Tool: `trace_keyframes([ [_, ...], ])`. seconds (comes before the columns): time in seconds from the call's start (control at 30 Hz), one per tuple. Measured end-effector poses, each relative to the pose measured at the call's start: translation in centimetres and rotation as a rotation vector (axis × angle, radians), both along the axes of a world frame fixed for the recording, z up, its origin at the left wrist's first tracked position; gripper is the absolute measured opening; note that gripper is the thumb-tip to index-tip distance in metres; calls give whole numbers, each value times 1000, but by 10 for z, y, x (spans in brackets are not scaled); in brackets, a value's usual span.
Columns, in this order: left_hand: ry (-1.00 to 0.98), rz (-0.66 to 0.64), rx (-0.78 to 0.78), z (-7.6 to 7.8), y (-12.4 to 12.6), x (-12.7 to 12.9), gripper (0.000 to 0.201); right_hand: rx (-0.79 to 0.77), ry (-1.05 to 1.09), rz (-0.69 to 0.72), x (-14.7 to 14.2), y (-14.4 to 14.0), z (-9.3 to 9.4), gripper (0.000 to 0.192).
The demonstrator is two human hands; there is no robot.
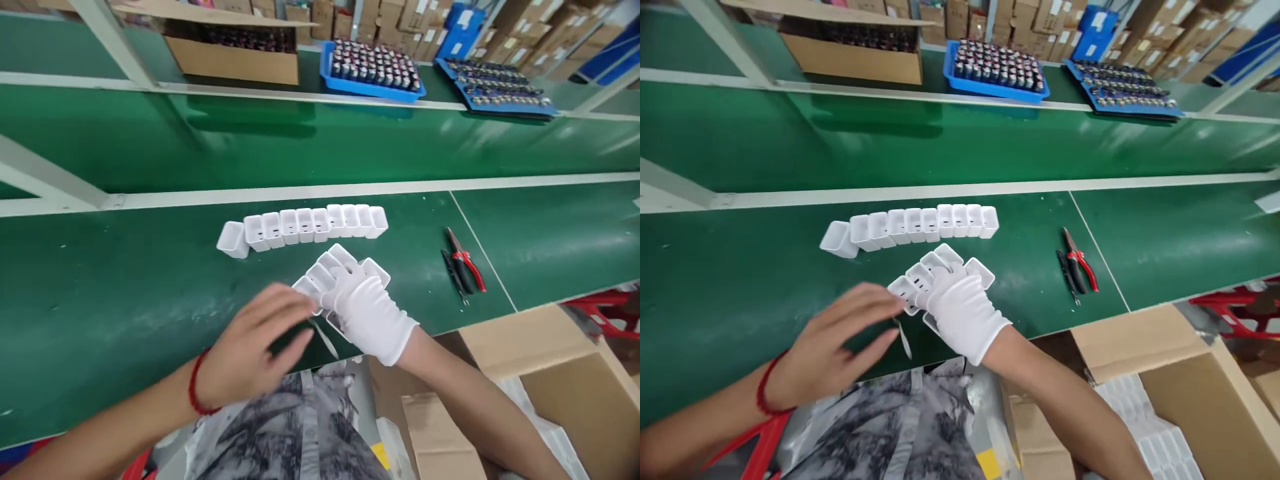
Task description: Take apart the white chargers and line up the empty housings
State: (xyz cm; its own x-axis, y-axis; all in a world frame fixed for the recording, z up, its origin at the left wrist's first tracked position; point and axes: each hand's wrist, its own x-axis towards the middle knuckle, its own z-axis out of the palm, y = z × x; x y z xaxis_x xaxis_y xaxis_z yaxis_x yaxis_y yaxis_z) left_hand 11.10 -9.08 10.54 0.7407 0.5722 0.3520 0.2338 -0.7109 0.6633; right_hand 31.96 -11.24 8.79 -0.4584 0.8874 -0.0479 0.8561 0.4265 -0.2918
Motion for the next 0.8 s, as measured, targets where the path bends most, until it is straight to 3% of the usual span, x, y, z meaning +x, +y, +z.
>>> trace_keyframes([
  [0.03, 74, 118, 25, -10, 7, -11, 44, -5, -13, -8, -8, 9, -5, 22],
  [0.1, 241, 219, -27, -30, 17, -27, 54, -22, -3, -3, -17, 21, -13, 22],
  [0.17, 370, 194, -129, -46, 24, -35, 66, -20, 31, 39, -19, 27, -14, 25],
  [0.27, 440, 107, -211, -56, 33, -36, 70, 17, 59, 142, -9, 25, 2, 37],
  [0.37, 424, 87, -209, -54, 41, -36, 60, 60, 161, 176, 12, 9, 21, 59],
  [0.47, 402, 94, -173, -50, 51, -45, 26, 218, 332, -180, 37, -19, 20, 62],
  [0.57, 497, 89, -142, -46, 59, -65, 34, 208, 410, -540, 49, -49, -2, 70],
  [0.7, 755, 58, -142, -40, 61, -92, 39, -2, 411, -530, 37, -63, -32, 102],
  [0.8, 759, 71, -207, -28, 60, -87, 32, -24, 361, -442, 23, -51, -40, 114],
])
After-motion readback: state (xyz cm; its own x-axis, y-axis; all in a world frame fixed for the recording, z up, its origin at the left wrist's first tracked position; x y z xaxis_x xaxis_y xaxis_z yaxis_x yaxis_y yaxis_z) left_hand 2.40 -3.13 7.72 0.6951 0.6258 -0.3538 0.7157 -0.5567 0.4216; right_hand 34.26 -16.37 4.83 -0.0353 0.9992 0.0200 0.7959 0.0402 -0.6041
